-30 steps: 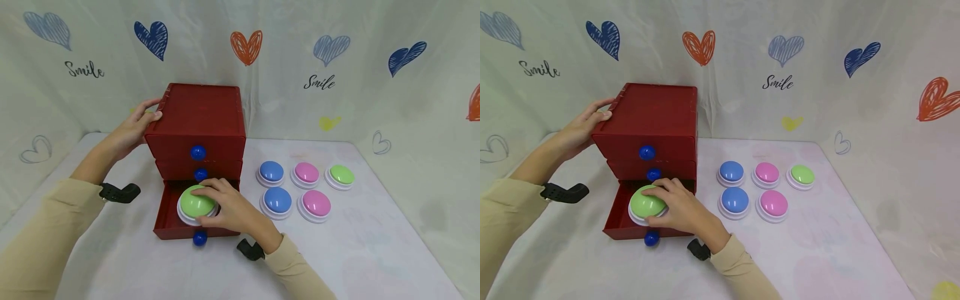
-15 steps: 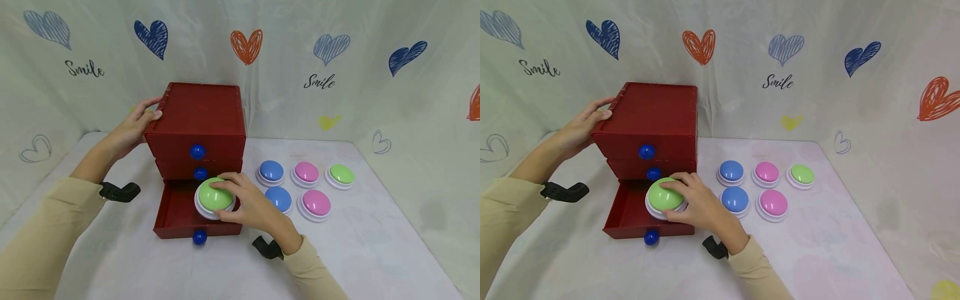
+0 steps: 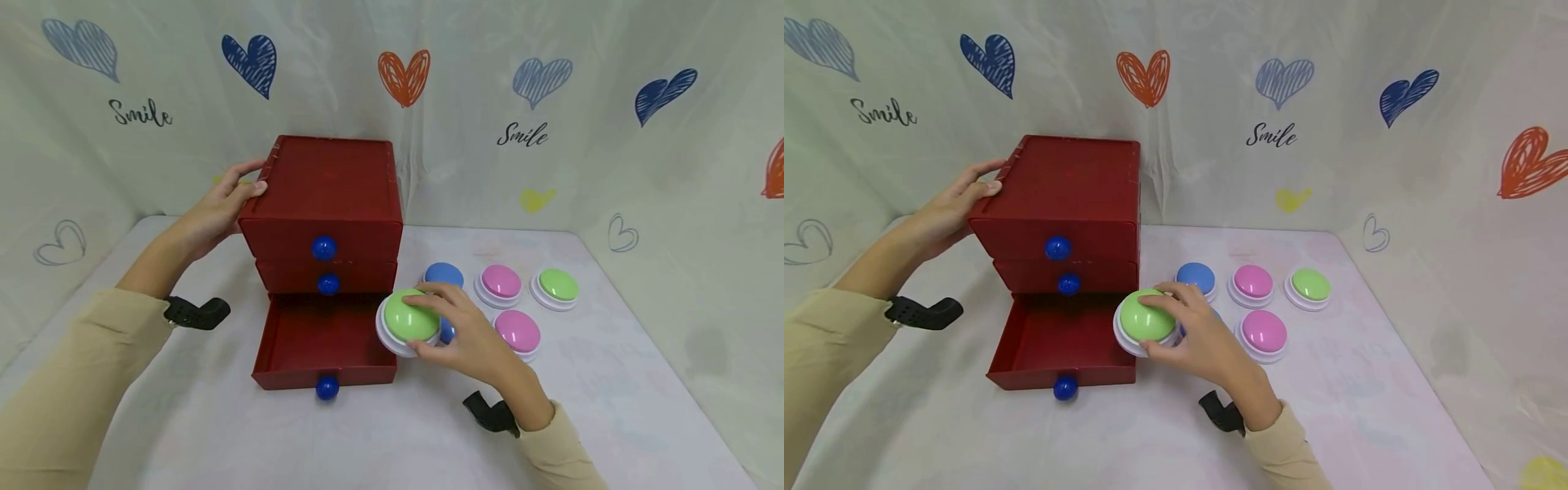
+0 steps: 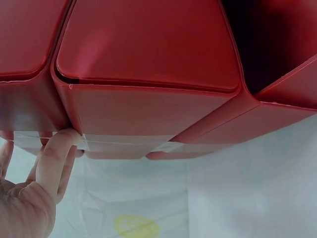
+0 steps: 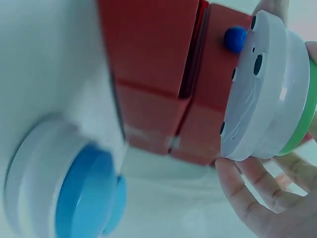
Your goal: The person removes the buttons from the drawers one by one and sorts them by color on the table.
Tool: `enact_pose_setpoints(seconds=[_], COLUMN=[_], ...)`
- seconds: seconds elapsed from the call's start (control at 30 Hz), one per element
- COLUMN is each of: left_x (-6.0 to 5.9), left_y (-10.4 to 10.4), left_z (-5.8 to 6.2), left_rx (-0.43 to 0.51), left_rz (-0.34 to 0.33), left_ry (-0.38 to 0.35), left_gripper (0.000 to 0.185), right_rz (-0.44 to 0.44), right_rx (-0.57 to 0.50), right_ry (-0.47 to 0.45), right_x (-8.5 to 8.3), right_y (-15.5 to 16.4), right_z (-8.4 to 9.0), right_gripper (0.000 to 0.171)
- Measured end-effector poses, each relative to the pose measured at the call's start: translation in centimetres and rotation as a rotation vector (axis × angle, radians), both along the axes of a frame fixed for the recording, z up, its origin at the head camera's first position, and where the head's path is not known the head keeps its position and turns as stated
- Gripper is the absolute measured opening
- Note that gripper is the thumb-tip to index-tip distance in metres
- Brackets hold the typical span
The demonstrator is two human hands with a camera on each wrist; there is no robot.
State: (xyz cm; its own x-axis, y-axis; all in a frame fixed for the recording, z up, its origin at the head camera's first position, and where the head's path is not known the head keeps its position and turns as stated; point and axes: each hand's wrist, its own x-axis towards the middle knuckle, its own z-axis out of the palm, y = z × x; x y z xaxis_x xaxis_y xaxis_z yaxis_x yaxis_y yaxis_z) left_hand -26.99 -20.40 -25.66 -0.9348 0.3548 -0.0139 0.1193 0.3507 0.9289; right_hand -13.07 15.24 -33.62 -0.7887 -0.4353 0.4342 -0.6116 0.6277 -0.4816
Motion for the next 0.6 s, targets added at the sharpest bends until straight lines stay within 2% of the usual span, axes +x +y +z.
enact_pose_setpoints(seconds=[0.17,0.33,0.47,0.6], left_x=[0.0,-0.2,-0.1,-0.2], left_y=[0.0,0.0,0.0,0.0], left_z=[0.0,0.0,0.0,0.1], left_rx=[-0.002,0.004,0.006,0.003], left_rz=[0.000,-0.003,-0.006,-0.008], left_ry=[0.001,0.000,-0.002,-0.002], left_gripper=[0.059,0.059,0.059,0.058], right_rz=[-0.073,-0.168,-0.219,-0.267], right_rx=[-0.014,0.019,0.036,0.052], right_ry=[0.004,0.019,0.050,0.042], right_x=[0.6,0.9,1.2,1.4], right_y=[2.3,4.5,6.1,7.4], right_z=[-0.1,-0.5,-0.9,-1.2], right_gripper=[0.050,0.051,0.053,0.055])
